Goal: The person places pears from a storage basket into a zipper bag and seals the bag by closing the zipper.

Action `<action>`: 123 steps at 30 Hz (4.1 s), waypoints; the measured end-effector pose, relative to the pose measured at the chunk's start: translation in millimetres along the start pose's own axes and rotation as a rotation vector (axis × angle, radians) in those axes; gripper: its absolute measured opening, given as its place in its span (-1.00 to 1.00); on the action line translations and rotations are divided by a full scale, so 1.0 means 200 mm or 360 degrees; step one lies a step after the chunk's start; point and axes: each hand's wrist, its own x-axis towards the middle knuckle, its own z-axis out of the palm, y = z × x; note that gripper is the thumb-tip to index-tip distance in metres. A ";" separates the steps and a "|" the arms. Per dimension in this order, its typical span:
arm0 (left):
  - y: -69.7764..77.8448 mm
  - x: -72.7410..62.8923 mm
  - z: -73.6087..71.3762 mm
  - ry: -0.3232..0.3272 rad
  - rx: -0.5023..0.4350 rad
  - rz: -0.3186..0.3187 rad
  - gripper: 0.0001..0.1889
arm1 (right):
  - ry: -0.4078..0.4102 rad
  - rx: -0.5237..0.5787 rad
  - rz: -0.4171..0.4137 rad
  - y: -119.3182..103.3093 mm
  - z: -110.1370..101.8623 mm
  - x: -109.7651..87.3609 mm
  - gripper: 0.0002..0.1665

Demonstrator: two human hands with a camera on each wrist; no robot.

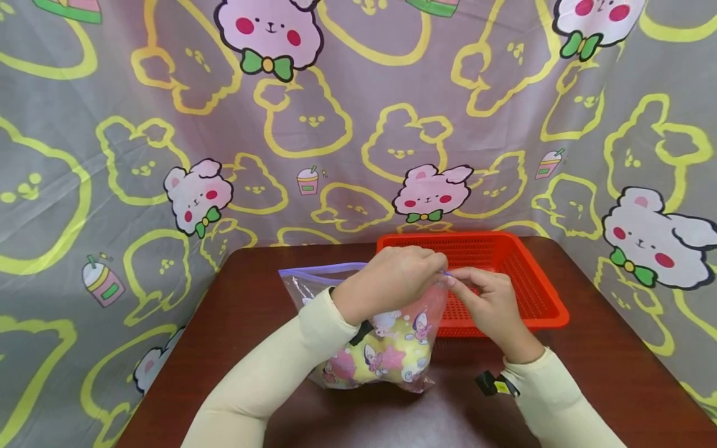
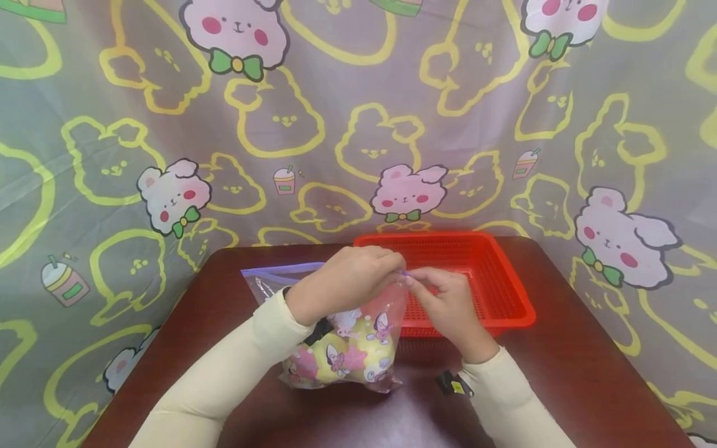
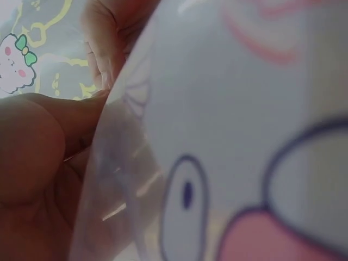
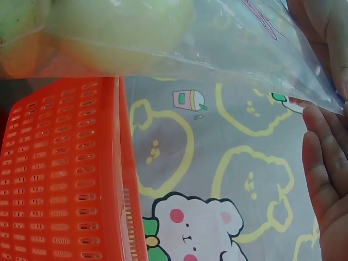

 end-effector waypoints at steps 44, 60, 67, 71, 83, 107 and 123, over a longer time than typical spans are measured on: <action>-0.04 -0.02 0.03 0.0072 0.0083 0.0009 -0.91 | -0.0127 -0.0116 -0.0067 -0.06 -0.02 0.09 -0.73; -0.05 -0.03 0.04 0.0191 0.0056 0.0072 -0.90 | -0.0083 -0.0147 -0.0175 0.02 0.01 0.08 -0.78; -0.06 -0.04 0.04 0.0200 0.0056 0.0053 -0.86 | -0.0055 -0.0194 -0.0274 0.03 0.01 0.08 -0.76; -0.07 -0.05 0.04 0.0227 0.0059 0.0056 -0.83 | -0.0051 -0.0185 -0.0277 0.03 0.01 0.08 -0.75; -0.09 -0.08 0.04 0.0249 0.0071 0.0046 -0.84 | -0.0031 -0.0163 -0.0294 0.05 0.02 0.06 -0.94; -0.10 -0.10 0.02 0.0107 -0.0010 -0.0001 -0.93 | -0.0269 -0.0099 -0.0197 0.02 0.03 0.14 -0.72; -0.12 -0.11 0.03 0.0071 -0.0064 -0.0027 -0.91 | -0.0238 -0.0210 -0.0332 0.01 0.06 0.14 -0.76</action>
